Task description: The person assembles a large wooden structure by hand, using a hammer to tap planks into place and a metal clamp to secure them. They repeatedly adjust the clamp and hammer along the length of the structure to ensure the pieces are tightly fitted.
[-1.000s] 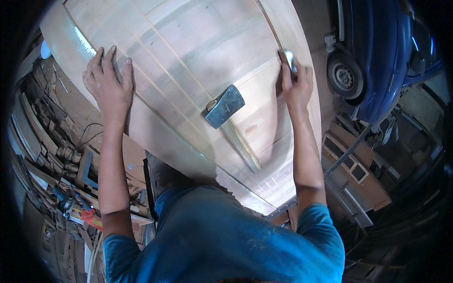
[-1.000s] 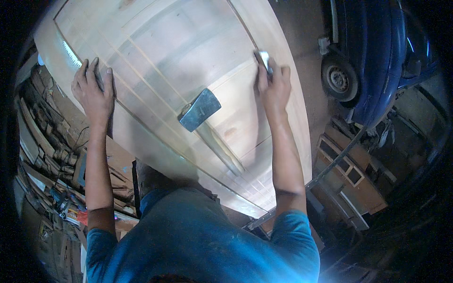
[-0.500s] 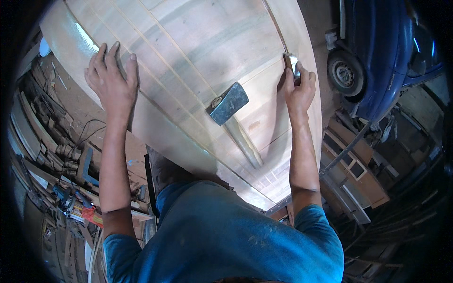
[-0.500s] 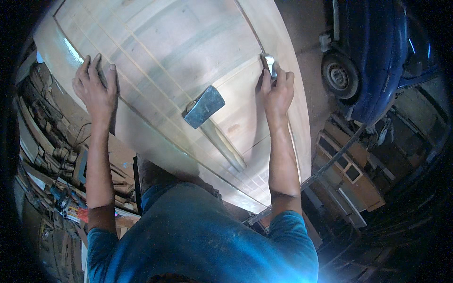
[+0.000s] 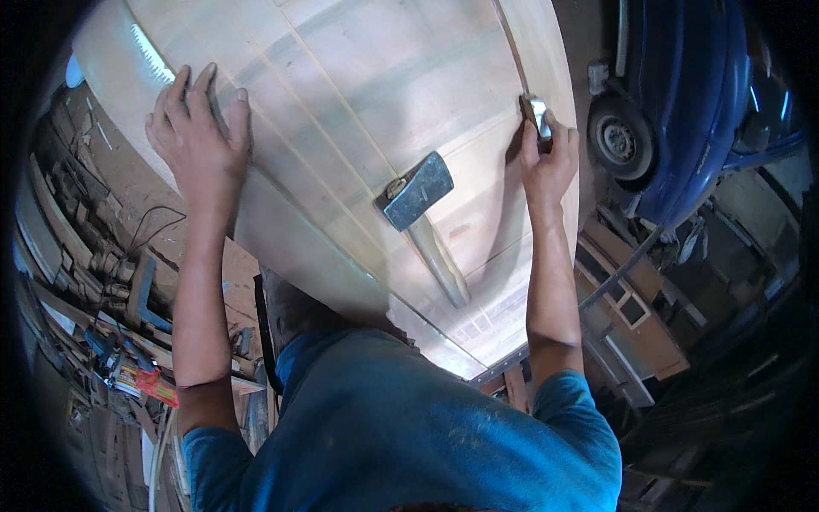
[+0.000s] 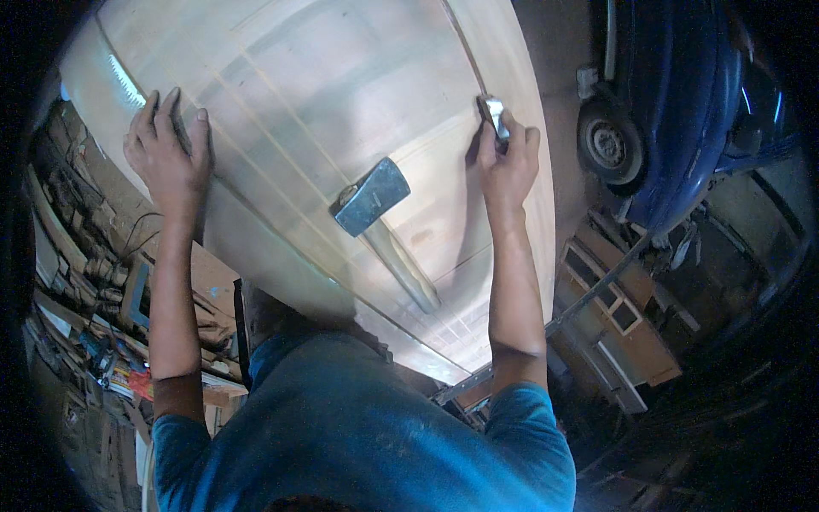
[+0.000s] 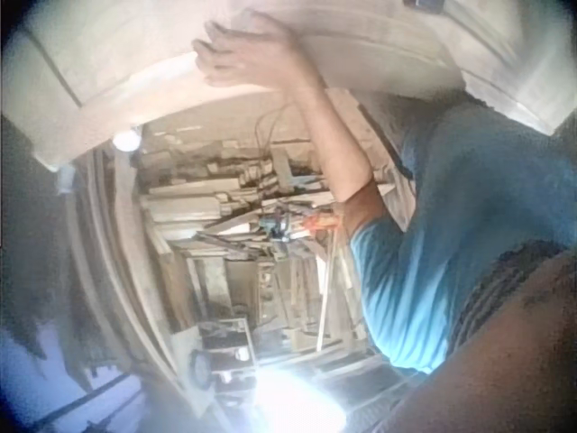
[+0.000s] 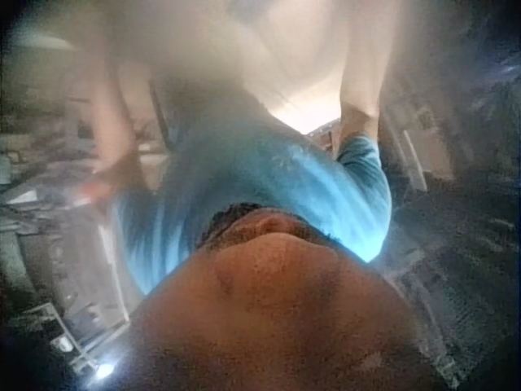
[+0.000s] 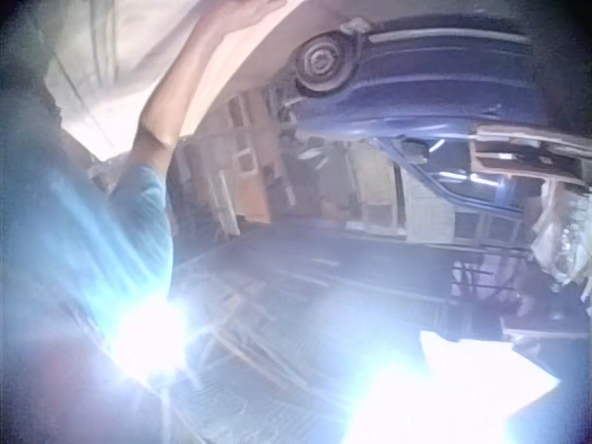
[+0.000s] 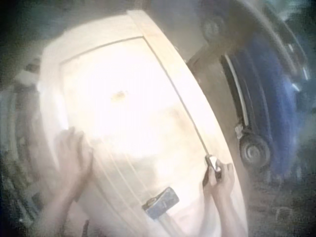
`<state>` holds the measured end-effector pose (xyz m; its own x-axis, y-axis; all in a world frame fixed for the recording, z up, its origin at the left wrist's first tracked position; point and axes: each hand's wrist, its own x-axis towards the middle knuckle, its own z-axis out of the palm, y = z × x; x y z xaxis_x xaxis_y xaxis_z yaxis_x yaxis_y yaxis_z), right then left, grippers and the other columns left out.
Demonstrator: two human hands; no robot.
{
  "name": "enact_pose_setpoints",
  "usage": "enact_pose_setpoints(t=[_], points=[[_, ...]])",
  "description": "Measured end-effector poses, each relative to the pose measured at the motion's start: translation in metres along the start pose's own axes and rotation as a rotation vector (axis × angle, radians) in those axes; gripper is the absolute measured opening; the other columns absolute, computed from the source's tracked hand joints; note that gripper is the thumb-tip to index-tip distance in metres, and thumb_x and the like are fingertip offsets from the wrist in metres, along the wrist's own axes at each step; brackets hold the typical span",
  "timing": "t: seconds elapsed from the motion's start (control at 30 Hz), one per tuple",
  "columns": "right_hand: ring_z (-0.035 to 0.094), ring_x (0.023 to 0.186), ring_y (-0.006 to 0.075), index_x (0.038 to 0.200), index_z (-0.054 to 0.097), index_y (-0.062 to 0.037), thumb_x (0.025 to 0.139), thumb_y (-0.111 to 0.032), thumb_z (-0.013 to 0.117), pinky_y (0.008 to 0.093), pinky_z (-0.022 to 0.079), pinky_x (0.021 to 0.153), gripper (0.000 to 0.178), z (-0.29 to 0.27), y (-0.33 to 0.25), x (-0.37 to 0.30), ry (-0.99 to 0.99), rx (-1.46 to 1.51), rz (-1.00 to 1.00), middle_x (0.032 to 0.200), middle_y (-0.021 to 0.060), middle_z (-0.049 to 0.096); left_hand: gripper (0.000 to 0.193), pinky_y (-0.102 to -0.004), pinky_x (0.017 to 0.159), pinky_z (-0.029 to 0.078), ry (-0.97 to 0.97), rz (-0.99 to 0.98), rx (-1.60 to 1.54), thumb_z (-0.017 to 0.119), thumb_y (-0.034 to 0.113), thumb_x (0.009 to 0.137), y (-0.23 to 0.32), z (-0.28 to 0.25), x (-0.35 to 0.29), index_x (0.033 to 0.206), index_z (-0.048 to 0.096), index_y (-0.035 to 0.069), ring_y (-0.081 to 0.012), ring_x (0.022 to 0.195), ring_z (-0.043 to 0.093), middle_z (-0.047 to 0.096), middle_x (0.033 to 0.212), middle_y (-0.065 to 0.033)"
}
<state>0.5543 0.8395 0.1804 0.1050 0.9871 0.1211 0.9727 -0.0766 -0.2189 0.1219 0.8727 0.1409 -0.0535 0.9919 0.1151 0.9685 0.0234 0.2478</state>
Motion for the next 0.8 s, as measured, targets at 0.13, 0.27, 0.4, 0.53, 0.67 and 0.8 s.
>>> enact_pose_setpoints(t=[0.13,0.27,0.4,0.53,0.67,0.8], points=[[0.060,0.066,0.0242,0.117,0.071,-0.0023,0.091,-0.016,0.076,0.0360,0.050,0.059,0.030,-0.004,0.005,-0.002,-0.037,-0.023,0.002,0.086,0.0129,0.057,0.050,-0.0559,0.120,0.021,0.005,0.005,-0.021,0.064,0.041,0.096,0.000,-0.002,0.000,0.137,0.059,0.013,-0.0357,0.140,0.038,0.049,0.145,-0.0152],[0.059,0.064,0.0191,0.116,0.070,0.0010,0.088,-0.007,0.079,0.0312,0.049,0.056,0.030,-0.005,0.024,-0.014,0.006,0.013,-0.092,0.081,0.0112,0.058,0.050,-0.0562,0.120,0.021,-0.016,0.007,-0.003,0.065,0.040,0.096,-0.004,0.000,0.000,0.137,0.059,0.013,-0.0351,0.140,0.038,0.048,0.145,-0.0149],[0.058,0.064,0.0193,0.115,0.070,0.0006,0.088,-0.009,0.079,0.0321,0.049,0.057,0.030,-0.002,0.028,-0.018,0.035,0.045,-0.103,0.081,0.0106,0.059,0.049,-0.0574,0.120,0.021,-0.024,-0.001,0.003,0.064,0.040,0.096,-0.004,-0.001,-0.001,0.138,0.058,0.014,-0.0351,0.141,0.037,0.048,0.146,-0.0145],[0.063,0.069,0.0282,0.117,0.069,-0.0022,0.091,-0.015,0.075,0.0370,0.052,0.060,0.029,0.020,-0.015,0.036,0.039,0.006,-0.099,0.088,0.0144,0.059,0.049,-0.0586,0.120,0.020,-0.033,0.009,0.015,0.063,0.040,0.097,-0.001,-0.002,0.002,0.138,0.058,0.014,-0.0353,0.141,0.037,0.046,0.147,-0.0140],[0.065,0.070,0.0289,0.115,0.069,-0.0012,0.091,-0.016,0.075,0.0371,0.053,0.061,0.028,0.019,-0.022,0.048,0.016,-0.055,-0.124,0.091,0.0154,0.060,0.050,-0.0594,0.121,0.017,-0.030,-0.013,-0.001,0.062,0.041,0.097,-0.003,-0.001,-0.001,0.139,0.057,0.014,-0.0352,0.142,0.036,0.045,0.148,-0.0139],[0.066,0.070,0.0299,0.113,0.070,-0.0004,0.090,-0.014,0.076,0.0381,0.054,0.060,0.028,0.014,-0.003,0.022,0.030,0.007,-0.107,0.088,0.0153,0.060,0.050,-0.0596,0.122,0.016,-0.071,-0.040,0.022,0.060,0.042,0.098,-0.001,-0.006,-0.001,0.140,0.056,0.015,-0.0347,0.144,0.033,0.044,0.148,-0.0143]])
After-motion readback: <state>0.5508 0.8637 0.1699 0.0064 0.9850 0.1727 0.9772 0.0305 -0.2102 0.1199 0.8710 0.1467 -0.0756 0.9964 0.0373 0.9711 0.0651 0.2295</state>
